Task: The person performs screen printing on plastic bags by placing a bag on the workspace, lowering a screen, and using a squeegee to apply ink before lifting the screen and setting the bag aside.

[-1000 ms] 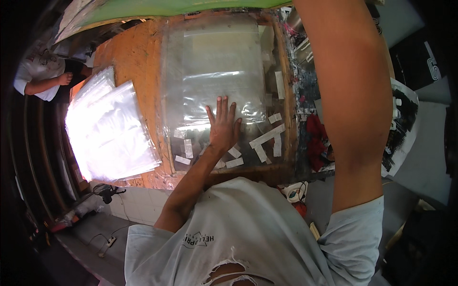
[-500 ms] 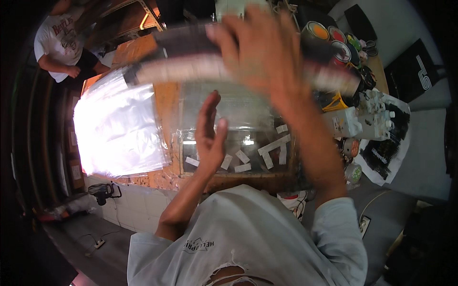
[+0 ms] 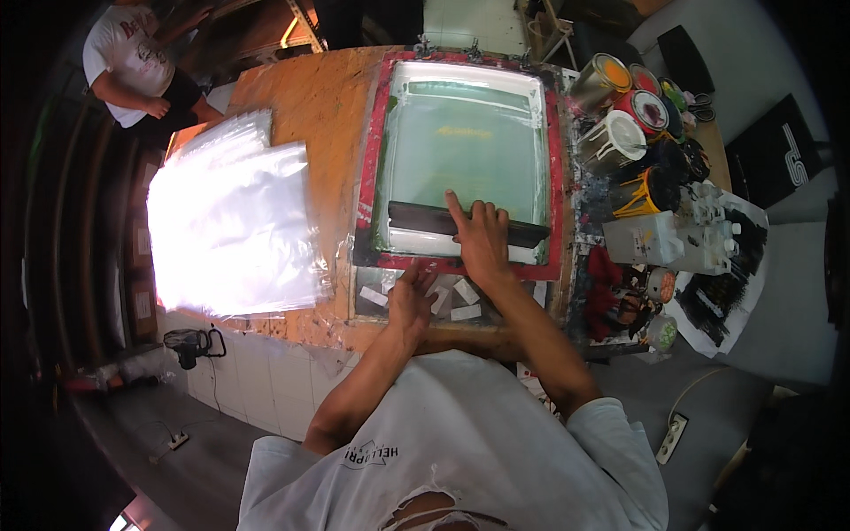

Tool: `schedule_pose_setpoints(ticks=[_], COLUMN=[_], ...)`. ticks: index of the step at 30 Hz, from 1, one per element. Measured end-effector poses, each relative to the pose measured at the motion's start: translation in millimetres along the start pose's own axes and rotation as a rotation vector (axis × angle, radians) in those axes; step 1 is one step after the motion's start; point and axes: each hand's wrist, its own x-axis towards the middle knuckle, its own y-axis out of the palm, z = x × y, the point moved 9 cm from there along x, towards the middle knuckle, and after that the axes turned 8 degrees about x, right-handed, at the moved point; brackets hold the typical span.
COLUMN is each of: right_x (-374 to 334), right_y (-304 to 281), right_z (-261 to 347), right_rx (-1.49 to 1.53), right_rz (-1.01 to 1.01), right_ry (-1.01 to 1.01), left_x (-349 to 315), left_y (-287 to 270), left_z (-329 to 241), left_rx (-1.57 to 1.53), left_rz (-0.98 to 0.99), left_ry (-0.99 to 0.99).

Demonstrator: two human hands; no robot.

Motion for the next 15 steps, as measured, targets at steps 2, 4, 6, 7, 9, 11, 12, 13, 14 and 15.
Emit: schedule_pose_setpoints(ticks=[2,4,6,7,9,11,12,13,14,15], right_x=[-8,-14,-20,-22,-23,-8,4,17,32,46], right_y=[15,22,22,21,19,18,19,19,18,20], right_z=[-3,-2,1,4,7,0,-3,-11,-20,-27], right_rx=[0.020,0.005,-0.033,-0.037,-0.047,-0.025,-0.010,-0.001,0.009,0.023], right_rz=[0.048,0.058,0.031,0.016,-0.012,-0.045,-0.062,-0.076,-0.090,-0.102], right_ry=[0.003,-0.008,-0.034,-0.052,-0.085,-0.107,-0.124,-0.118,-0.112,-0.108], left_x=[1,3,4,4,1,-2,-4,-5,-6,-7], left_y=[-3,-4,-4,-2,3,5,5,9,11,11], left_z=[0,2,1,0,-1,-1,-2,-3,-4,-5], left_rx=[0.010,0.020,0.032,0.022,0.003,0.007,0.006,0.023,0.040,0.056], left_rz=[0.044,0.062,0.046,0.038,0.021,-0.027,-0.056,-0.055,-0.056,-0.061], left_ry=[0.005,-0.006,-0.027,-0.035,-0.054,-0.041,-0.030,-0.035,-0.039,-0.042])
